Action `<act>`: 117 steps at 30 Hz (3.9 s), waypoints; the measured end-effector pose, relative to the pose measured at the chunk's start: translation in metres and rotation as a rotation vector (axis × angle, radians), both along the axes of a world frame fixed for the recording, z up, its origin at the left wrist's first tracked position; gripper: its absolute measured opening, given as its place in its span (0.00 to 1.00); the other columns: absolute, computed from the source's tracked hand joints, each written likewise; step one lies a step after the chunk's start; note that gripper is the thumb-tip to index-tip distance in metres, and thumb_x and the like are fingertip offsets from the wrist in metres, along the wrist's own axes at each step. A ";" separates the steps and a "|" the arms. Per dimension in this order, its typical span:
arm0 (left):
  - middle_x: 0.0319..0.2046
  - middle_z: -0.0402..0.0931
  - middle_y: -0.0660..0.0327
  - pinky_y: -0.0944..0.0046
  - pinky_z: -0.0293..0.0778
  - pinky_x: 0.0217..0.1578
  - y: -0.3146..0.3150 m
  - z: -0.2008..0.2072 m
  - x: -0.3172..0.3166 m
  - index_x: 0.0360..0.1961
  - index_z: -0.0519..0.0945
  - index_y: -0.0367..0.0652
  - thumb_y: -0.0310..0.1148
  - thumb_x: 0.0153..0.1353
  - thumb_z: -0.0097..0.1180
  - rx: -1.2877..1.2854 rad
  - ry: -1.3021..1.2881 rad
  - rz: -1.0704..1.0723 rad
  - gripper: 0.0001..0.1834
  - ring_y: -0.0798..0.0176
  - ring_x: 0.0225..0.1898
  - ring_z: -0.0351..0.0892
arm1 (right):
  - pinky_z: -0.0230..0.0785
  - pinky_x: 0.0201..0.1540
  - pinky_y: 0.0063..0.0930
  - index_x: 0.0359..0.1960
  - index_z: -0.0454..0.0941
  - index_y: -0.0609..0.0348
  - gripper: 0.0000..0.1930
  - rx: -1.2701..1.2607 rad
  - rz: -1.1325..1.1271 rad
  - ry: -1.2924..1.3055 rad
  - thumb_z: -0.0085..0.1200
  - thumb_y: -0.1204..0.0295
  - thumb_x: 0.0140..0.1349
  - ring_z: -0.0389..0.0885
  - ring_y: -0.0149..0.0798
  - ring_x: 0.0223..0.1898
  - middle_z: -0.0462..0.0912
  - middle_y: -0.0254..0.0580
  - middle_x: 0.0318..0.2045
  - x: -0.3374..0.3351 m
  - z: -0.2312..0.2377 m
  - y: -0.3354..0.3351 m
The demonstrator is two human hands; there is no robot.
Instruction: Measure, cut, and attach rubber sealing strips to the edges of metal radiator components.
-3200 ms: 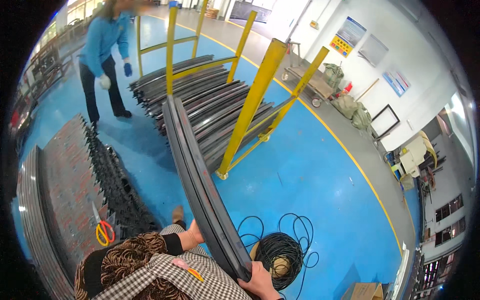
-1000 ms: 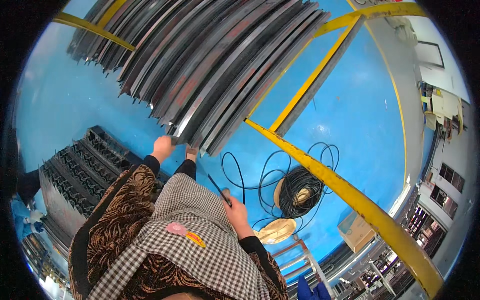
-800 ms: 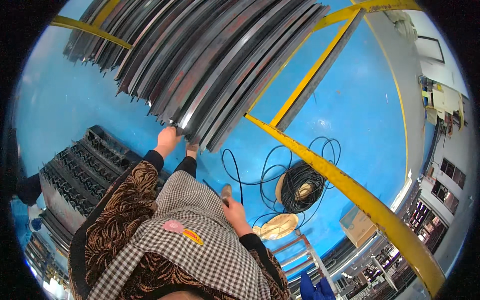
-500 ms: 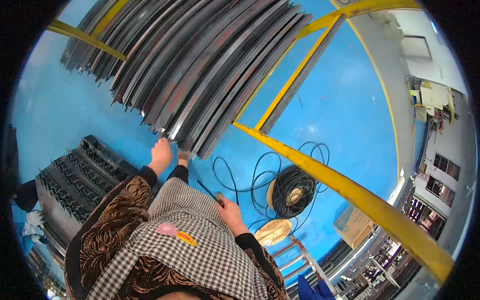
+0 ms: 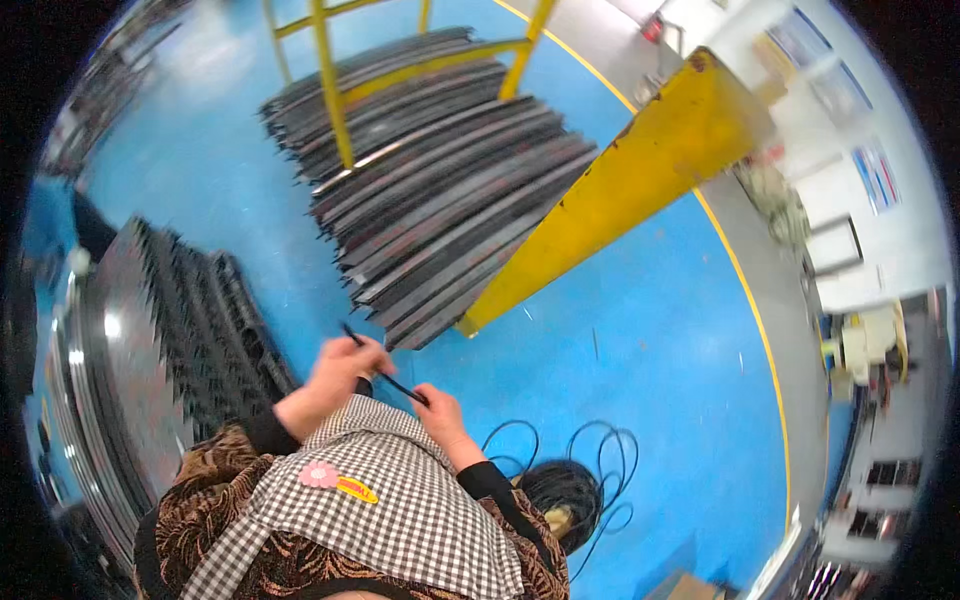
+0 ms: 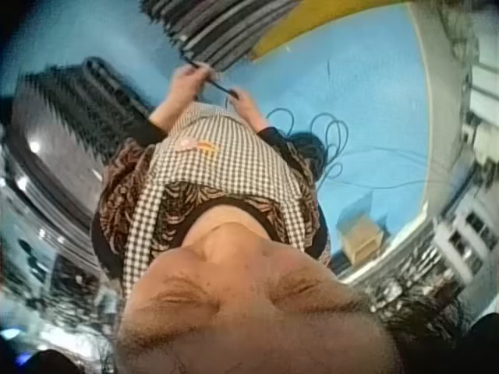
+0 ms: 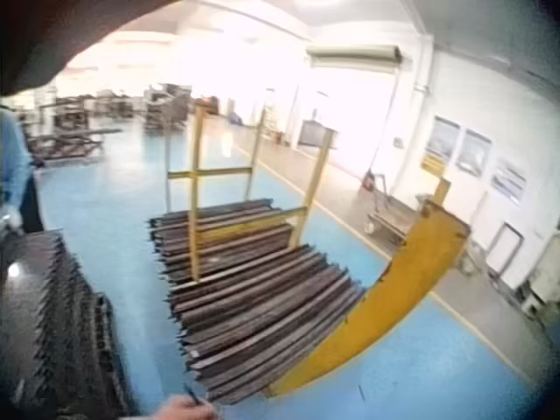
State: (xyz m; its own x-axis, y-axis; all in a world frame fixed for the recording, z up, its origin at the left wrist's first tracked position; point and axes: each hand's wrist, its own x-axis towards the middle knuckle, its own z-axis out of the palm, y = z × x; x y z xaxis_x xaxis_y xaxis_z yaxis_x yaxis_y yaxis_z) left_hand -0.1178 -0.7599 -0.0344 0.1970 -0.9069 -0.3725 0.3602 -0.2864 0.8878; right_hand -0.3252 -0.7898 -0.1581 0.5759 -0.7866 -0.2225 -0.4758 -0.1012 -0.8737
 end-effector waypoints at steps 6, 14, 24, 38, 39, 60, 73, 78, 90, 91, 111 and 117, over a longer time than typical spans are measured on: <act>0.21 0.69 0.65 0.72 0.63 0.29 0.221 0.167 0.136 0.29 0.73 0.43 0.34 0.65 0.47 -0.494 -0.432 0.847 0.09 0.71 0.23 0.66 | 0.66 0.29 0.40 0.30 0.78 0.55 0.09 -0.313 0.228 0.373 0.55 0.67 0.47 0.75 0.52 0.25 0.80 0.44 0.24 -0.165 -0.050 0.012; 0.23 0.67 0.65 0.74 0.62 0.27 0.581 0.286 0.233 0.35 0.73 0.40 0.31 0.64 0.48 -0.288 -0.781 1.480 0.06 0.71 0.23 0.64 | 0.68 0.36 0.38 0.36 0.78 0.57 0.12 -0.299 -0.109 1.055 0.54 0.70 0.49 0.77 0.50 0.33 0.81 0.44 0.33 -0.436 -0.047 -0.036; 0.18 0.58 0.69 0.75 0.51 0.15 0.610 0.210 0.046 0.36 0.71 0.40 0.34 0.67 0.46 -0.830 0.234 0.991 0.08 0.76 0.17 0.52 | 0.66 0.46 0.32 0.46 0.75 0.59 0.17 -0.394 -0.158 0.971 0.52 0.70 0.53 0.76 0.42 0.42 0.79 0.41 0.42 -0.360 0.049 0.010; 0.22 0.77 0.57 0.71 0.70 0.26 0.669 0.112 -0.067 0.30 0.75 0.39 0.33 0.66 0.45 -0.157 0.064 0.679 0.11 0.64 0.24 0.76 | 0.66 0.40 0.27 0.41 0.75 0.63 0.12 0.443 1.124 -0.268 0.53 0.71 0.57 0.74 0.35 0.33 0.80 0.38 0.33 0.036 0.157 0.541; 0.20 0.75 0.60 0.72 0.68 0.23 0.687 0.112 -0.060 0.30 0.75 0.40 0.33 0.66 0.46 -0.182 0.037 0.811 0.10 0.67 0.21 0.74 | 0.66 0.37 0.27 0.38 0.74 0.63 0.10 0.255 1.102 -0.135 0.53 0.71 0.58 0.73 0.34 0.30 0.79 0.37 0.30 0.032 0.145 0.535; 0.37 0.76 0.54 0.64 0.70 0.44 0.660 0.118 -0.058 0.40 0.76 0.32 0.25 0.64 0.42 -0.242 -0.242 0.581 0.11 0.64 0.37 0.75 | 0.67 0.48 0.30 0.48 0.74 0.63 0.14 0.088 0.931 -0.279 0.47 0.73 0.62 0.76 0.41 0.46 0.78 0.42 0.45 0.017 0.103 0.448; 0.34 0.72 0.62 0.71 0.70 0.29 0.658 0.099 -0.033 0.35 0.74 0.37 0.24 0.62 0.46 -0.241 -0.394 0.583 0.04 0.70 0.30 0.70 | 0.62 0.30 0.16 0.48 0.71 0.62 0.11 0.766 0.716 -0.573 0.43 0.74 0.66 0.68 0.26 0.27 0.75 0.35 0.29 0.099 0.166 0.561; 0.32 0.71 0.62 0.72 0.70 0.24 0.691 0.091 0.010 0.31 0.74 0.36 0.26 0.61 0.49 -0.197 -0.390 0.571 0.04 0.70 0.25 0.69 | 0.62 0.30 0.17 0.48 0.70 0.61 0.11 0.787 0.682 -0.542 0.41 0.72 0.68 0.68 0.26 0.27 0.75 0.36 0.28 0.131 0.155 0.596; 0.28 0.71 0.64 0.74 0.68 0.27 0.774 0.061 0.113 0.26 0.76 0.36 0.25 0.55 0.57 -0.113 -0.237 0.389 0.04 0.71 0.27 0.69 | 0.63 0.31 0.17 0.48 0.70 0.63 0.12 0.787 0.381 -0.494 0.39 0.69 0.70 0.69 0.26 0.28 0.76 0.36 0.30 0.198 0.148 0.712; 0.28 0.71 0.64 0.74 0.68 0.27 0.777 0.059 0.117 0.26 0.76 0.36 0.25 0.55 0.57 -0.101 -0.238 0.363 0.04 0.71 0.27 0.69 | 0.63 0.31 0.17 0.48 0.70 0.63 0.12 0.778 0.357 -0.489 0.39 0.69 0.70 0.69 0.26 0.28 0.76 0.36 0.30 0.201 0.148 0.720; 0.26 0.74 0.63 0.70 0.66 0.26 0.817 0.027 0.162 0.22 0.77 0.36 0.32 0.50 0.63 -0.180 -0.534 0.142 0.10 0.69 0.23 0.68 | 0.62 0.27 0.20 0.34 0.74 0.59 0.04 0.603 -0.094 -0.388 0.48 0.73 0.62 0.68 0.29 0.23 0.75 0.31 0.23 0.195 0.141 0.710; 0.28 0.75 0.63 0.68 0.68 0.28 0.862 0.011 0.201 0.25 0.77 0.37 0.31 0.51 0.61 0.295 -0.583 0.371 0.08 0.66 0.26 0.71 | 0.60 0.27 0.21 0.27 0.74 0.62 0.10 0.088 0.252 -0.037 0.56 0.67 0.55 0.68 0.28 0.22 0.74 0.33 0.21 0.260 0.069 0.697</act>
